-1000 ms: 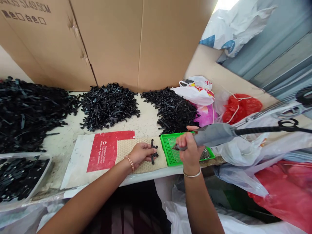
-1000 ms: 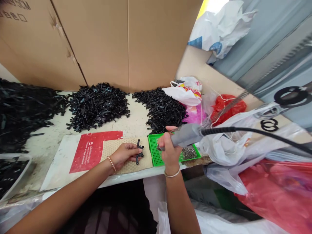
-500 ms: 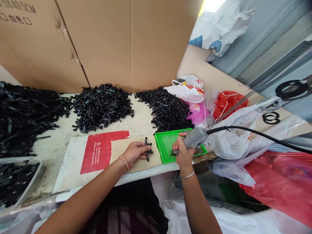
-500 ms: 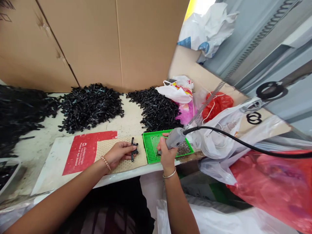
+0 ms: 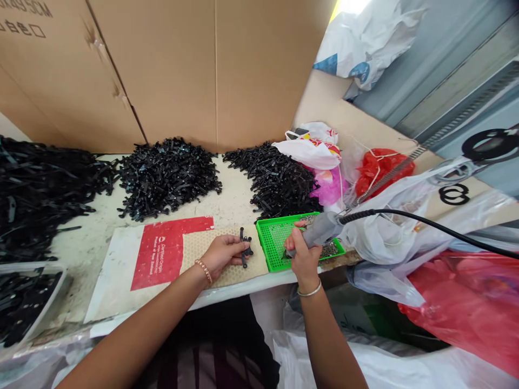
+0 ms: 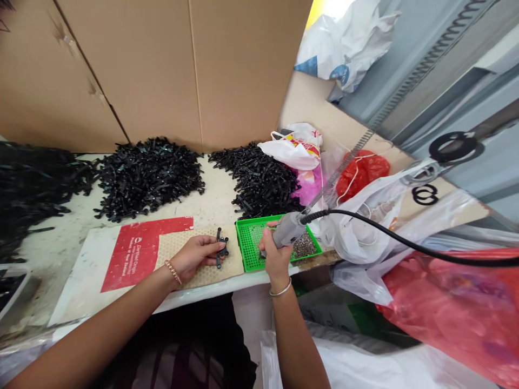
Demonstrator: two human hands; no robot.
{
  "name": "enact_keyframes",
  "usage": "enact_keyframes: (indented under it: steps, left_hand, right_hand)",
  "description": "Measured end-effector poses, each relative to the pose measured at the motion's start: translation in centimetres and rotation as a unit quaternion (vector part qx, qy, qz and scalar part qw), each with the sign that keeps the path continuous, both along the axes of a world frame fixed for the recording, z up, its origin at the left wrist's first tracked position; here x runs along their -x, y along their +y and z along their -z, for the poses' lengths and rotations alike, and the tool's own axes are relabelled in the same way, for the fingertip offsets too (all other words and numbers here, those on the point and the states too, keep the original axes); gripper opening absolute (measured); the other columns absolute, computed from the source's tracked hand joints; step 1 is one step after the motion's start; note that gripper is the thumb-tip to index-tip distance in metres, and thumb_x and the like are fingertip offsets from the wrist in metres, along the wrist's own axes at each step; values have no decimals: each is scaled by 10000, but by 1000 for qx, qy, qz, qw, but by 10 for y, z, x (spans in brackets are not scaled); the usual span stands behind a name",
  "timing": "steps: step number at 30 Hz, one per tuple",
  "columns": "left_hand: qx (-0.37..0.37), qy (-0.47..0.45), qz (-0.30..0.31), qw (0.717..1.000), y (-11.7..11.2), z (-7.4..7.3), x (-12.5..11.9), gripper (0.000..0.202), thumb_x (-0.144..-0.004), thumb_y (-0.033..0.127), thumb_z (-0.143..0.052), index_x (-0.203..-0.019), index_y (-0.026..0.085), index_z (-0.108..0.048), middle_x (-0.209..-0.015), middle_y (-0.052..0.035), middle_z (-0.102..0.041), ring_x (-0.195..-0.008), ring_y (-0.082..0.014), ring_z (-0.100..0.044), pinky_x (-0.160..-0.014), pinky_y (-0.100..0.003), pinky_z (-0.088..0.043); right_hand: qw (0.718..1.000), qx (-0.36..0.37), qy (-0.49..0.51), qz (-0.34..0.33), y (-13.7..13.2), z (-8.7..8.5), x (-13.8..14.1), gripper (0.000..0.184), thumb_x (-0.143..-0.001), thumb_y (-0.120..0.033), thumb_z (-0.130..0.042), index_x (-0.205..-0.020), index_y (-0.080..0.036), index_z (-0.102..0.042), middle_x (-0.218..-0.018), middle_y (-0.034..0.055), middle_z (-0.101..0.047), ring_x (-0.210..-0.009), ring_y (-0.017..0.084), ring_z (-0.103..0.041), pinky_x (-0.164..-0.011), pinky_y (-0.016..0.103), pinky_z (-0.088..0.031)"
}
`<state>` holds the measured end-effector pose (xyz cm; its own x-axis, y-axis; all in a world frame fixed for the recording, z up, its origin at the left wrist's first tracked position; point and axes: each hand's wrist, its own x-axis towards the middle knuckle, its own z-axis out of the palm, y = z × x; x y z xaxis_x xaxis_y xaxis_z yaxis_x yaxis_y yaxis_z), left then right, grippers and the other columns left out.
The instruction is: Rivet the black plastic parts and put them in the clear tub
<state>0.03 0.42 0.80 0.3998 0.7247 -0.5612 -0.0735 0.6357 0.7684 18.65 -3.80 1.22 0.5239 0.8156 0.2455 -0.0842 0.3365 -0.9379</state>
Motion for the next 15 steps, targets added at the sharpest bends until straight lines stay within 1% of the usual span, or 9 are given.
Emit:
enact_keyframes:
  steps: [4, 8, 10, 13, 15]
  left_hand:
    - [3, -2, -5, 1000, 0, 0, 0, 115, -753, 196, -717, -746, 120, -632, -715, -81, -713, -632, -141, -668, -577, -218, -546]
    - [13, 0, -10, 1000, 0, -1, -1, 75, -766, 158, -689, -750, 116, -630, -702, -85, -714, -635, -149, -680, -561, -212, -542]
    - [17, 0, -9, 1000, 0, -2, -2, 65, -771, 143, -682, -745, 110, -632, -716, -90, -716, -635, -146, -681, -548, -202, -535]
    - [18, -7, -9, 1000, 0, -2, -2, 93, -766, 146, -697, -719, 108, -627, -723, -91, -714, -650, -145, -681, -552, -197, -533]
    - [13, -17, -7, 1000, 0, 0, -1, 127, -747, 169, -727, -703, 109, -625, -710, -84, -707, -647, -143, -677, -561, -199, -536]
  right_hand:
    - [1000, -4, -4, -13, 0, 2, 1, 237, -805, -342, -674, -920, -216, -509, -521, -97, -438, -427, 89, -408, -443, 225, -360]
    - [1000, 7, 0, 5, -1, 0, 1, 268, -782, -345, -692, -945, -210, -527, -505, -96, -447, -431, 92, -420, -445, 225, -354]
    - [1000, 3, 24, 11, 0, -7, 1, 281, -767, -344, -704, -945, -208, -534, -493, -99, -439, -426, 87, -402, -447, 220, -346]
    - [997, -23, 75, 21, 1, -28, 8, 281, -750, -347, -705, -934, -211, -542, -465, -113, -401, -405, 75, -346, -449, 212, -341]
    - [993, -43, 107, 15, 4, -41, 19, 280, -744, -367, -694, -925, -218, -542, -454, -119, -377, -396, 72, -316, -449, 210, -339]
